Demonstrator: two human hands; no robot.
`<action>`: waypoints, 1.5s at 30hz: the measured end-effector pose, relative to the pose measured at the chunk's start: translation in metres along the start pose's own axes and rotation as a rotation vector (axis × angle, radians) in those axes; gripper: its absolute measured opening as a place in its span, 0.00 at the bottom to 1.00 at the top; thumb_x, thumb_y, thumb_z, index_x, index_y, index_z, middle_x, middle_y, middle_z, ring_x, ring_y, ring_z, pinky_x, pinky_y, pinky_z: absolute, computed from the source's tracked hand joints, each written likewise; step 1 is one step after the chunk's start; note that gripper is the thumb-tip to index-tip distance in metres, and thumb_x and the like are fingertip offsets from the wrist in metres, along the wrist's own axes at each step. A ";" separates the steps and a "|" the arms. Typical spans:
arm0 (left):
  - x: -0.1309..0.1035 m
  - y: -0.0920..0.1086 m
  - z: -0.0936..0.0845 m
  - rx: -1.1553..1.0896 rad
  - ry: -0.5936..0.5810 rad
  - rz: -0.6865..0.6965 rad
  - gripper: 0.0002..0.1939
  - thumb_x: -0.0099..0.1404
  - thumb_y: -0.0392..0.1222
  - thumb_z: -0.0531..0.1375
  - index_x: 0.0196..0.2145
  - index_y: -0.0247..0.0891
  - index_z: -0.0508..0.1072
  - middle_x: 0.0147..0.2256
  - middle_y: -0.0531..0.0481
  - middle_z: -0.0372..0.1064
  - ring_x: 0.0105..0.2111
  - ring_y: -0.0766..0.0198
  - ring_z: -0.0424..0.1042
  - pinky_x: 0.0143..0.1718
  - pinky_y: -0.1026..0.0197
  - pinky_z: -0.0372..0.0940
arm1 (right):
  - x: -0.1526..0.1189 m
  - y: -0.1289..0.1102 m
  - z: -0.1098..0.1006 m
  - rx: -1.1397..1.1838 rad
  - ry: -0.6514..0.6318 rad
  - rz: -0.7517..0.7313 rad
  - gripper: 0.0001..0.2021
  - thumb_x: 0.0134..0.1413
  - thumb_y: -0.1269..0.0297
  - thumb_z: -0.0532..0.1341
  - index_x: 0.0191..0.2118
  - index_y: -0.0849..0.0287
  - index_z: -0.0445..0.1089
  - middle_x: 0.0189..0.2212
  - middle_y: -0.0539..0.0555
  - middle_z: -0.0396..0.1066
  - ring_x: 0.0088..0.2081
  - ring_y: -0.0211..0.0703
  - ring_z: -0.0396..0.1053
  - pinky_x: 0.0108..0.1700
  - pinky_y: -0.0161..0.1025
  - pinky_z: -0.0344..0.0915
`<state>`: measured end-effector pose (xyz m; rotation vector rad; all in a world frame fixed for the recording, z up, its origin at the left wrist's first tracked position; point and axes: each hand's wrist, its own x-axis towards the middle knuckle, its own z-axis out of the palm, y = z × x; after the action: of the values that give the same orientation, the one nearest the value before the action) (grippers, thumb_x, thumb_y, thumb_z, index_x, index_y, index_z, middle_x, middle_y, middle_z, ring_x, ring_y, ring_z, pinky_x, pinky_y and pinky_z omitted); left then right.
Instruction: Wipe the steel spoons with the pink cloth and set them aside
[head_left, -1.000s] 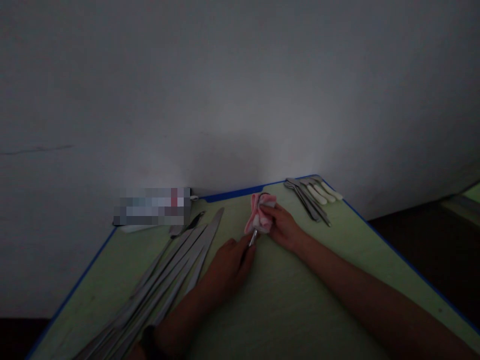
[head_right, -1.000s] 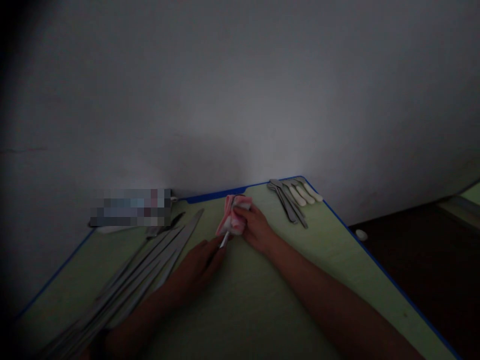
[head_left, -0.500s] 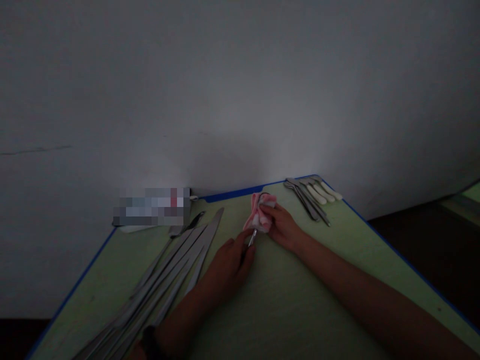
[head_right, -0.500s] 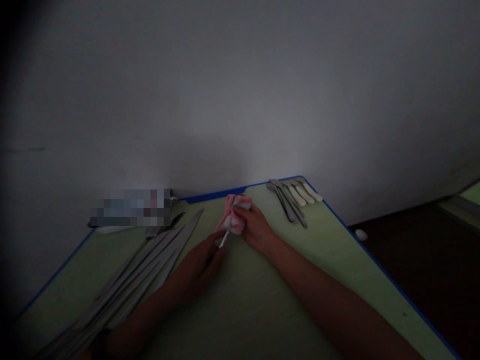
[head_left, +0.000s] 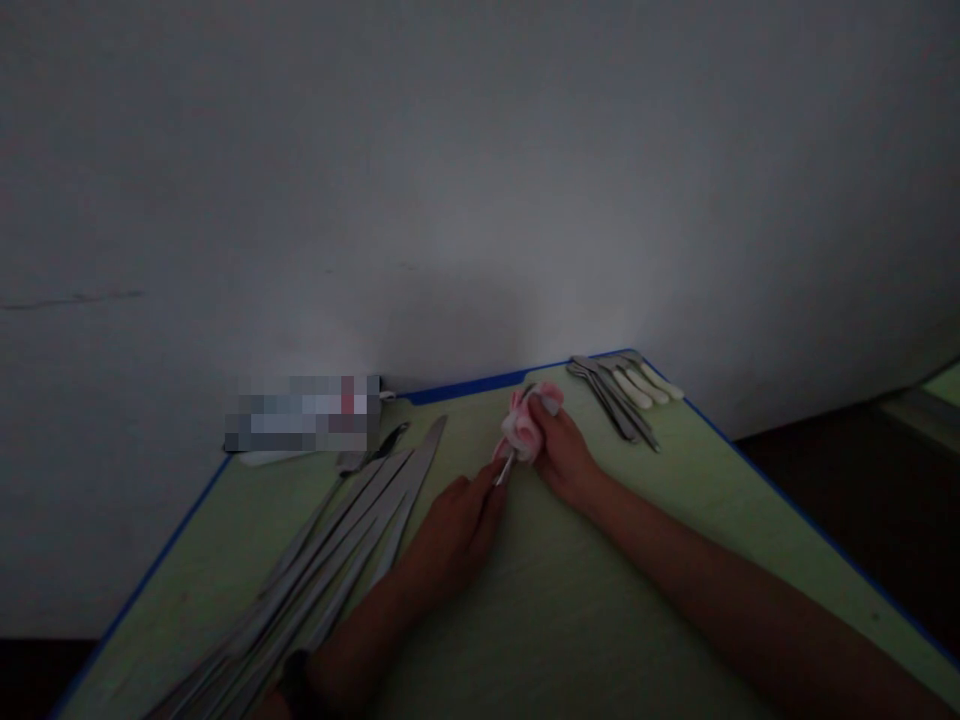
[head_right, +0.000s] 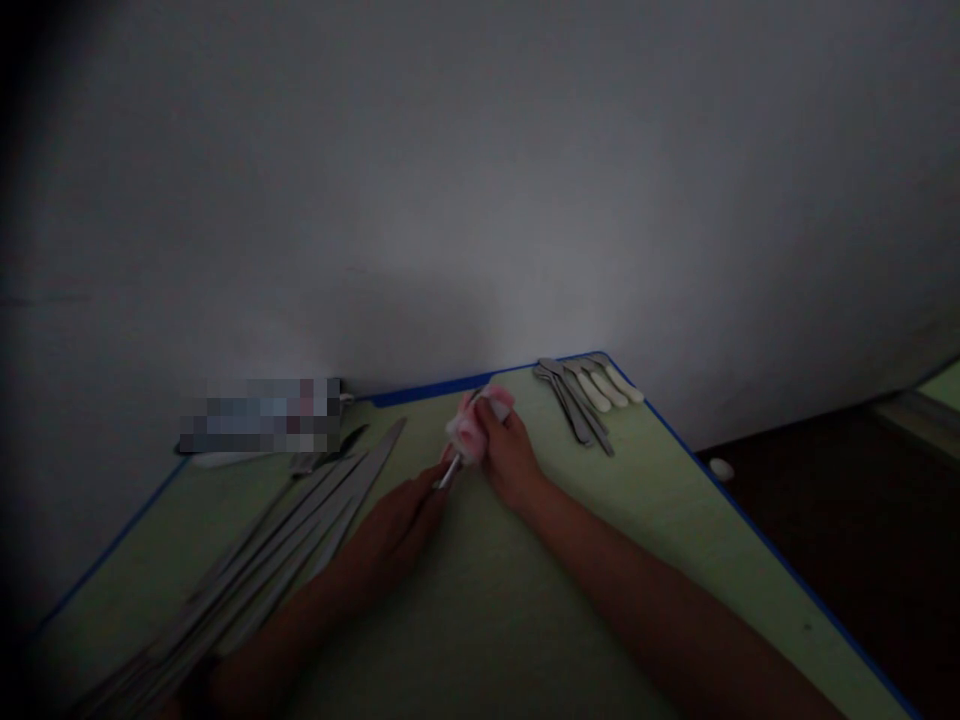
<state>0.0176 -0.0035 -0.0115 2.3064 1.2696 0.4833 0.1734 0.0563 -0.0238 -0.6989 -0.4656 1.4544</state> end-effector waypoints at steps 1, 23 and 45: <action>0.000 0.000 0.000 0.001 -0.005 0.005 0.21 0.71 0.44 0.43 0.59 0.38 0.58 0.46 0.43 0.70 0.45 0.56 0.68 0.49 0.52 0.62 | 0.002 0.000 0.000 0.047 0.011 0.009 0.13 0.41 0.57 0.67 0.32 0.58 0.70 0.27 0.48 0.71 0.29 0.36 0.66 0.33 0.34 0.64; -0.001 0.006 -0.005 0.033 -0.029 0.046 0.23 0.71 0.43 0.43 0.62 0.40 0.55 0.41 0.46 0.71 0.37 0.58 0.67 0.43 0.55 0.62 | -0.005 -0.003 0.001 -0.110 -0.055 0.048 0.17 0.38 0.51 0.68 0.28 0.58 0.67 0.20 0.46 0.66 0.21 0.33 0.61 0.24 0.32 0.60; -0.002 0.003 -0.005 -0.013 -0.015 0.049 0.20 0.71 0.43 0.43 0.57 0.39 0.62 0.46 0.46 0.70 0.42 0.58 0.67 0.47 0.55 0.61 | -0.004 0.000 0.000 -0.173 -0.034 0.028 0.17 0.44 0.49 0.64 0.28 0.61 0.70 0.21 0.53 0.71 0.24 0.39 0.68 0.27 0.37 0.62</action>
<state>0.0160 -0.0055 -0.0059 2.3303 1.2015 0.4887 0.1737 0.0528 -0.0234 -0.8223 -0.6152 1.4655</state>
